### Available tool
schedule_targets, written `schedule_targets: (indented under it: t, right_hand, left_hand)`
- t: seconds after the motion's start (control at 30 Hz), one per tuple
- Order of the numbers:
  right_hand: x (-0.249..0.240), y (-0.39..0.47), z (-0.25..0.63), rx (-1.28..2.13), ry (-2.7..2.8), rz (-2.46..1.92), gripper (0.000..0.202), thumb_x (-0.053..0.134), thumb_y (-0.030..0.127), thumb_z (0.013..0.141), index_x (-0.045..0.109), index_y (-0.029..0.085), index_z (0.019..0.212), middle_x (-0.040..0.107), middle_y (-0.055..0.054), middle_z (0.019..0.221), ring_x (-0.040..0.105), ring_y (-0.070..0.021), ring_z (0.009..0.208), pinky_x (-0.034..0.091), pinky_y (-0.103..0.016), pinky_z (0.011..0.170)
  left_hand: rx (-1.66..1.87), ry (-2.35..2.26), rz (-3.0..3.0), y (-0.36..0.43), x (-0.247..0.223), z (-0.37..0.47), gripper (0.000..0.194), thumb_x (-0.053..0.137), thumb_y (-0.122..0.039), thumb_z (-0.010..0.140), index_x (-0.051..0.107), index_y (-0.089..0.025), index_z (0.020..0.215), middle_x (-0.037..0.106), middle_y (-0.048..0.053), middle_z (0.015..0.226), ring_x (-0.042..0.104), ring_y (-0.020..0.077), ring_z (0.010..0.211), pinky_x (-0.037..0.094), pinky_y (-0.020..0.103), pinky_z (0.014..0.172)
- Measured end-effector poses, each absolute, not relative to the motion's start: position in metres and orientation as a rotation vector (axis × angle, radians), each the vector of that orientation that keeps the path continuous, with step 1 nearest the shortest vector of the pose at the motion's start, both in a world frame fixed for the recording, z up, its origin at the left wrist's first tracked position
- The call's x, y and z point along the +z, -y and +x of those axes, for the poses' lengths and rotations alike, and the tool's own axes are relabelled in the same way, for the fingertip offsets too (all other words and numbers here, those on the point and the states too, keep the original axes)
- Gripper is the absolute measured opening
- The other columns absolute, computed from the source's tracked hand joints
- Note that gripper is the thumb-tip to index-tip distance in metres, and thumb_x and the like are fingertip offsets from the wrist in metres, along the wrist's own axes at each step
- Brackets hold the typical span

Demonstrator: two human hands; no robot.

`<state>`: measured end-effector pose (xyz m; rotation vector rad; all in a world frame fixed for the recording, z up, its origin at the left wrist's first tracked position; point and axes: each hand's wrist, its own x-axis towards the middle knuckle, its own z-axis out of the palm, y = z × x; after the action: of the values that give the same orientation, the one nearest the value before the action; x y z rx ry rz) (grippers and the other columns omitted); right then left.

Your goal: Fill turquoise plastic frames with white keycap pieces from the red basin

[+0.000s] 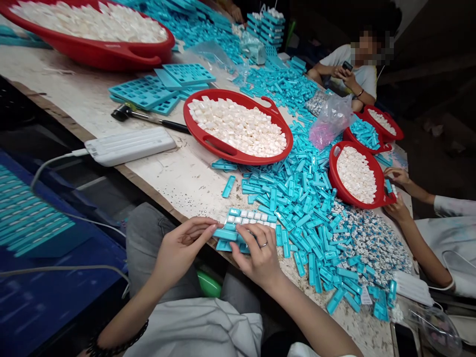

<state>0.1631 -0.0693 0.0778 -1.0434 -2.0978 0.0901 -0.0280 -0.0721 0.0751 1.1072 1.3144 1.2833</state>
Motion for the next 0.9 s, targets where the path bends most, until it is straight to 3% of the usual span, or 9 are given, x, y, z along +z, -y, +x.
schedule_targets:
  t: [0.17,0.37,0.63,0.9]
  right_hand:
    - [0.08,0.066,0.165,0.218,2.134,-1.016,0.022,0.062,0.015,0.097,0.065,0.021,0.119,0.074,-0.006,0.103,0.068,-0.0196,0.094,0.048,-0.038,0.086]
    - [0.087,0.066,0.174,0.262,2.149,-1.088,0.017,0.062,0.018,0.098,0.068,0.022,0.114,0.074,-0.005,0.101,0.069,-0.0198,0.092,0.047,-0.038,0.085]
    - [0.08,0.068,0.176,0.299,2.148,-1.104,0.017,0.064,0.021,0.098,0.069,0.023,0.113,0.074,-0.004,0.101,0.068,-0.0185,0.091,0.046,-0.037,0.084]
    - [0.077,0.067,0.176,0.256,2.177,-1.058,0.018,0.065,0.02,0.097,0.069,0.023,0.115,0.076,-0.004,0.104,0.067,-0.0192,0.092,0.045,-0.039,0.085]
  left_hand:
    - [1.26,-1.35,1.271,0.074,0.073,-0.022,0.017,0.067,-0.037,0.091,0.072,-0.021,0.093,0.077,0.003,0.086,0.075,0.0194,0.081,0.06,0.027,0.074]
    - [1.335,-1.262,1.786,0.069,0.074,-0.033,0.014,0.066,-0.026,0.093,0.075,-0.023,0.102,0.076,0.007,0.108,0.07,0.0231,0.103,0.057,0.037,0.092]
    - [1.304,-1.056,2.096,0.067,0.063,-0.045,0.031,0.067,-0.017,0.091,0.073,-0.031,0.118,0.078,0.003,0.109,0.069,0.0216,0.108,0.057,0.037,0.096]
    - [1.269,-0.996,2.145,0.071,0.056,-0.047,0.041,0.07,-0.016,0.089,0.068,-0.029,0.128,0.078,0.004,0.111,0.069,0.021,0.111,0.057,0.036,0.1]
